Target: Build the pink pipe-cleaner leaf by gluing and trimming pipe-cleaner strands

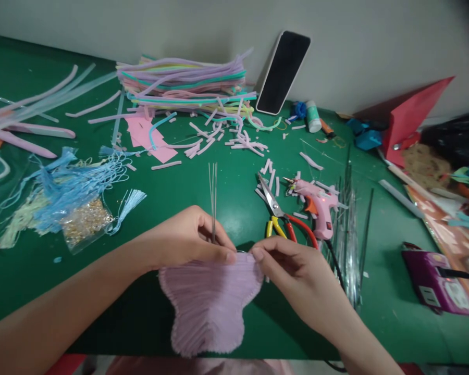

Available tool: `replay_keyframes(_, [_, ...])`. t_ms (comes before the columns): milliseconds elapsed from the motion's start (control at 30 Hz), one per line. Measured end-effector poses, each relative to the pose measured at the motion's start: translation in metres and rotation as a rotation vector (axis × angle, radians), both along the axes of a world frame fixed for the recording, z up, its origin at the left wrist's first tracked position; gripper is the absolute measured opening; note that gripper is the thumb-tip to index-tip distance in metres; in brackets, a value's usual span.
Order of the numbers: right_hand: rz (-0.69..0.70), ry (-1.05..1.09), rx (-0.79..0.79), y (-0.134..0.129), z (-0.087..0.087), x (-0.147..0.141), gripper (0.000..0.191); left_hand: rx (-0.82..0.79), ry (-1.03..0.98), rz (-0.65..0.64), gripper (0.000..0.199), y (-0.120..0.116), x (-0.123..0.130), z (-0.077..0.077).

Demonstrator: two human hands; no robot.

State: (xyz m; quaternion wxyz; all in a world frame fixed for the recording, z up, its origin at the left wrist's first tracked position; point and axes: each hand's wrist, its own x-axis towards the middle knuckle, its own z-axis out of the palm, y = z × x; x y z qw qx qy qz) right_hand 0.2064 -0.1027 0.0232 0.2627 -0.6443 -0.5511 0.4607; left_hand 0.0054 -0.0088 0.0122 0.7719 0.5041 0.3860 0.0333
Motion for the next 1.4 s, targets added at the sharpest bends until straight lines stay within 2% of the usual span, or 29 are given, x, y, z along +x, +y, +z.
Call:
replay_keyframes(133, [-0.051, 0.224, -0.140, 0.001, -0.003, 0.007, 0.028, -0.016, 0.009, -0.006, 0.014, 0.002, 0.001, 0.004])
replay_keyframes(300, [-0.025, 0.481, -0.301, 0.008, -0.007, 0.015, 0.020, -0.027, 0.032, -0.030, 0.014, 0.003, 0.002, 0.008])
replay_keyframes(433, [-0.029, 0.597, -0.375, 0.013, -0.010, 0.016, 0.014, -0.013, 0.045, -0.047, 0.014, 0.003, 0.003, 0.010])
replay_keyframes(600, [0.016, 0.580, -0.414, 0.016, -0.012, 0.019, 0.018, -0.002, 0.054, -0.059, 0.015, 0.003, 0.002, 0.009])
replay_keyframes(767, [0.063, 0.510, -0.373, 0.017, -0.012, 0.020, 0.018, -0.012, 0.053, -0.049, 0.014, 0.004, 0.003, 0.007])
replay_keyframes(1067, [0.027, 0.457, -0.325, 0.019, -0.008, 0.011, 0.007, -0.025, 0.028, -0.019, 0.016, 0.002, 0.002, 0.005])
replay_keyframes(1400, [-0.013, 0.418, -0.270, 0.017, -0.011, 0.006, 0.006, -0.009, 0.016, -0.004, 0.015, 0.002, 0.003, 0.002])
